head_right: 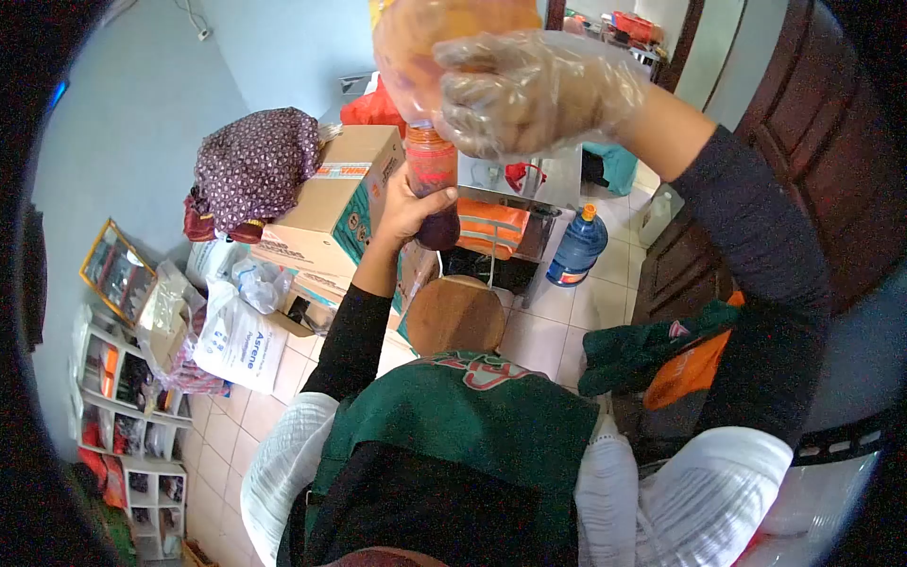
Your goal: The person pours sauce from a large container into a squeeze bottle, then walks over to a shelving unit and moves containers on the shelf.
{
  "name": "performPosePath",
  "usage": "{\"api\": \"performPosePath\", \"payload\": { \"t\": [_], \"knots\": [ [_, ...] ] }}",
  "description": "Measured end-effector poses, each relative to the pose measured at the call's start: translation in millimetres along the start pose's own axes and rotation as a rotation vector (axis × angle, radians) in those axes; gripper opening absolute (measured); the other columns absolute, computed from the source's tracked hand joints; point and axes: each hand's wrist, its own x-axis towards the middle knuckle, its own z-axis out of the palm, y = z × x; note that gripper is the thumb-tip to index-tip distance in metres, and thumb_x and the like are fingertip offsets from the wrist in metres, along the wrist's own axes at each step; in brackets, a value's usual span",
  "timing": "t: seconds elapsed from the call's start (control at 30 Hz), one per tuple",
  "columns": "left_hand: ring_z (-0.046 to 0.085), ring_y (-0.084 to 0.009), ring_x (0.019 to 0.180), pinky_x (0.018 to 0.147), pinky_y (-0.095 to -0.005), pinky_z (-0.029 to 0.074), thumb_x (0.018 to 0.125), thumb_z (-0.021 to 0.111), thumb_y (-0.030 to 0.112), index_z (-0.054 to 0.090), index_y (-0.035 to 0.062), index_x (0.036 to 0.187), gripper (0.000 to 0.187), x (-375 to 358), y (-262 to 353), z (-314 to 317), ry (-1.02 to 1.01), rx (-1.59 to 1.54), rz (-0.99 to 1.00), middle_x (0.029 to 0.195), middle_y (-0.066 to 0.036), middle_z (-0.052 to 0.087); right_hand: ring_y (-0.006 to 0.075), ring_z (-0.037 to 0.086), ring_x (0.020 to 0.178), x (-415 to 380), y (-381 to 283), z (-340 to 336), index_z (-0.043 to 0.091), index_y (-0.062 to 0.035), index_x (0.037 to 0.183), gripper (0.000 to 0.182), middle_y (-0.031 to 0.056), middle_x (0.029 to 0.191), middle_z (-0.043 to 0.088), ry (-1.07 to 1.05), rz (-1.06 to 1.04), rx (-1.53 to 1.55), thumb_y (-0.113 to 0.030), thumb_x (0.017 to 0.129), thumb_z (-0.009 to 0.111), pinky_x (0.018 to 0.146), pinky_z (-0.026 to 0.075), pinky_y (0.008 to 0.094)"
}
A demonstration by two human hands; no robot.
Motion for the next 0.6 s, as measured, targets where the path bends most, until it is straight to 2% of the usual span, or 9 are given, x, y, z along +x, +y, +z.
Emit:
{"api": "performPosePath", "payload": {
  "t": [0.13,0.27,0.47,0.57,0.6],
  "knots": [
    [0.058,-0.0117,0.085,0.080,-0.0293,0.046,0.063,0.078,0.009,0.057,0.0015,0.106,0.049,-4,8,2,-0.010,0.070,-0.034,0.094,-0.005,0.063,0.0171,0.057,0.092,-1,1,0,0.064,-0.0180,0.087,0.025,-0.0007,0.099,0.059,-0.022,-0.050,0.001,-0.020,0.062,0.062,0.100,0.040,0.0438],
    [0.058,-0.0123,0.086,0.081,-0.0297,0.046,0.063,0.078,0.009,0.056,0.0015,0.106,0.049,-6,1,5,-0.013,0.038,-0.046,0.095,-0.005,0.063,0.0158,0.056,0.095,-2,-1,-5,0.062,-0.0151,0.096,0.036,-0.0027,0.093,0.061,-0.087,-0.075,-0.010,-0.021,0.061,0.062,0.101,0.038,0.0435],
    [0.057,-0.0120,0.085,0.081,-0.0301,0.045,0.063,0.079,0.013,0.055,0.0026,0.106,0.050,-11,-4,11,-0.023,0.027,-0.037,0.093,-0.004,0.062,0.0144,0.052,0.094,-3,-6,-7,0.061,-0.0106,0.099,0.042,-0.0033,0.089,0.060,-0.087,-0.066,0.019,-0.029,0.061,0.059,0.100,0.037,0.0401],
    [0.056,-0.0118,0.087,0.082,-0.0303,0.045,0.063,0.079,0.014,0.055,0.0022,0.107,0.051,-11,-24,10,-0.038,0.018,-0.005,0.095,-0.004,0.062,0.0149,0.052,0.089,-4,-13,-9,0.062,-0.0104,0.098,0.040,-0.0035,0.086,0.059,-0.077,-0.013,0.044,-0.028,0.062,0.058,0.097,0.039,0.0384],
    [0.057,-0.0122,0.087,0.083,-0.0305,0.045,0.063,0.080,0.015,0.055,0.0020,0.107,0.052,-11,-24,11,-0.038,0.031,-0.014,0.095,-0.005,0.062,0.0144,0.052,0.088,-5,-14,-12,0.060,-0.0106,0.098,0.036,-0.0030,0.086,0.057,-0.097,-0.012,0.055,-0.024,0.064,0.061,0.095,0.041,0.0382]
  ]
}}
